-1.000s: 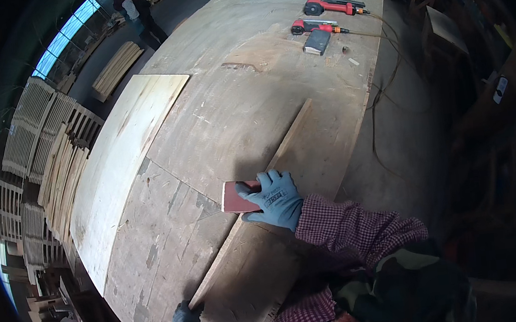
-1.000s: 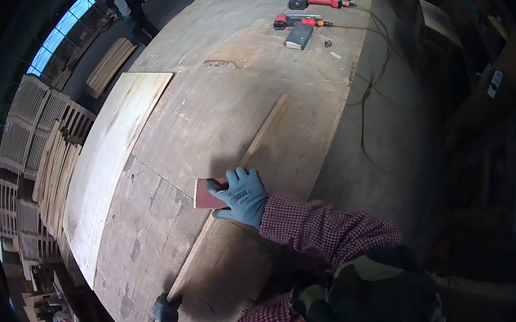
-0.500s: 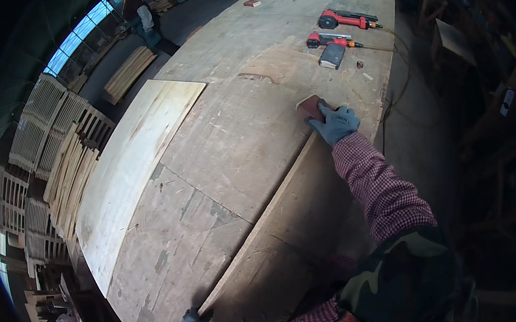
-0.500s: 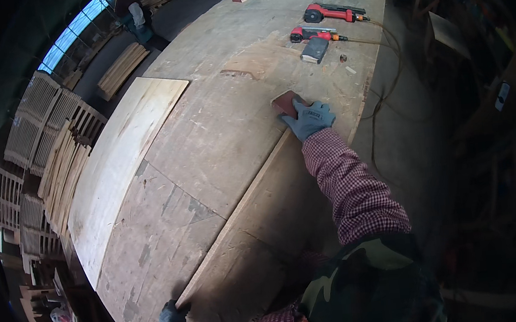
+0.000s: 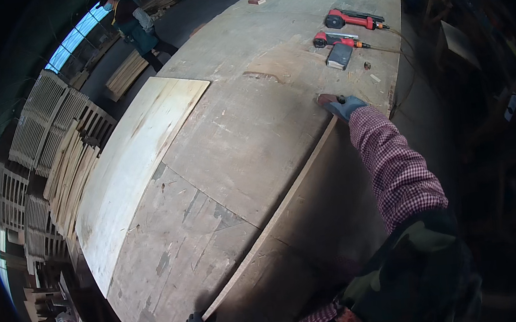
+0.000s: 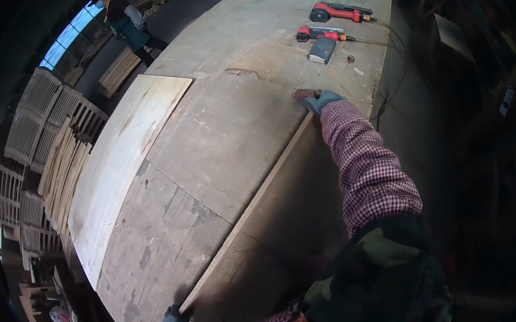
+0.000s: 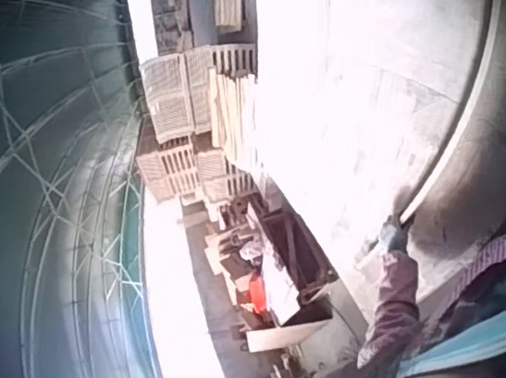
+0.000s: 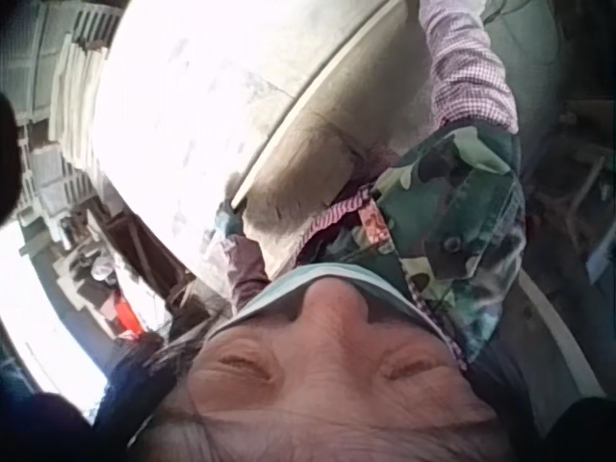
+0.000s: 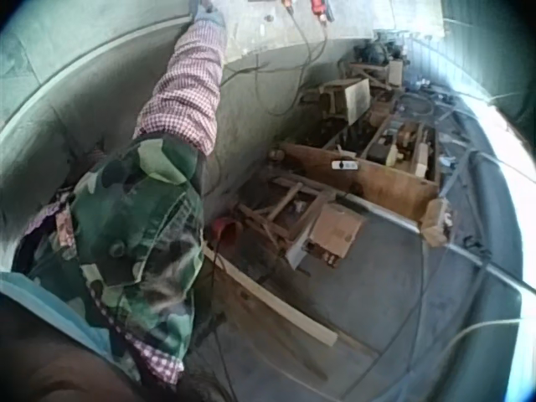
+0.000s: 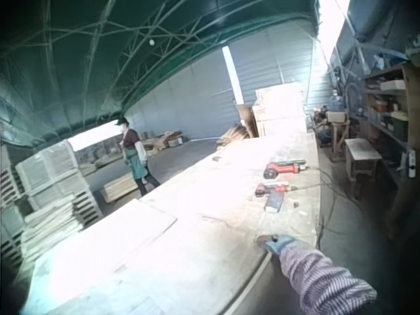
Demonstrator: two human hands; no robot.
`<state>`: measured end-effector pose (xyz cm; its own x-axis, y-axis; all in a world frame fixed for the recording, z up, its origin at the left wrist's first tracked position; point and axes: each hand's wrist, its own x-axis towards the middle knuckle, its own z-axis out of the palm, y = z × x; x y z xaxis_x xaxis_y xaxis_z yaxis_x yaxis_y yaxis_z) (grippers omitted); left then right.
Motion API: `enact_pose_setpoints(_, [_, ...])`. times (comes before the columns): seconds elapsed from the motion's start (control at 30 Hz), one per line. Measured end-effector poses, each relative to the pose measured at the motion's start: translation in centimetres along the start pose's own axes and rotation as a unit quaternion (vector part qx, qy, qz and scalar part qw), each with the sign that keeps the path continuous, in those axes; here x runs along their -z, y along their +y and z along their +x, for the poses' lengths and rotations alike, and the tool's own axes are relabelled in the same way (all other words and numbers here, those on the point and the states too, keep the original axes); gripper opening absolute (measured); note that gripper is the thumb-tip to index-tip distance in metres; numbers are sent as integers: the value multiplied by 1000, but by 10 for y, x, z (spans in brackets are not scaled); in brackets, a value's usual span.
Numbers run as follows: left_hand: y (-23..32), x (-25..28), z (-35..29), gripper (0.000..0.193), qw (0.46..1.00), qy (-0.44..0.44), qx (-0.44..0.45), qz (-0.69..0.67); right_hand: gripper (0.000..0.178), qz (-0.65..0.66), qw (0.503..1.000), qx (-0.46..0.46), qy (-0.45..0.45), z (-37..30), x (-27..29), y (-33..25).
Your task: The person sands a long wooden plank on a workbench using a sanding block. They repeatedly rub the block along the plank's length and edges, occasionally repositioning the plank. A coworker is visible in the background handling other planks.
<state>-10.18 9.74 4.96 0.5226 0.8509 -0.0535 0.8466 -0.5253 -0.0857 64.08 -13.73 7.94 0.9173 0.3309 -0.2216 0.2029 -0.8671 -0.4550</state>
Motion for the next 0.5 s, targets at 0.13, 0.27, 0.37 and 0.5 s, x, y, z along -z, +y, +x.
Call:
enact_pose_setpoints(0.13, [-4, -4, -21, 40, 1000, -11, 8, 8, 69, -226, 971, 80, 21, -52, 8, -46])
enact_pose_setpoints(0.27, [6, 4, -33, 42, 998, -34, 51, 19, 69, -316, 935, 164, -1, -127, -21, -90])
enact_pose_setpoints(0.37, [19, 10, -36, 56, 999, -19, -33, 10, 75, -244, 931, 273, 13, -179, -59, -86])
enact_pose_setpoints(0.5, [10, -9, -48, 82, 979, 120, -164, -23, 71, -184, 920, 344, 30, -221, -106, -84])
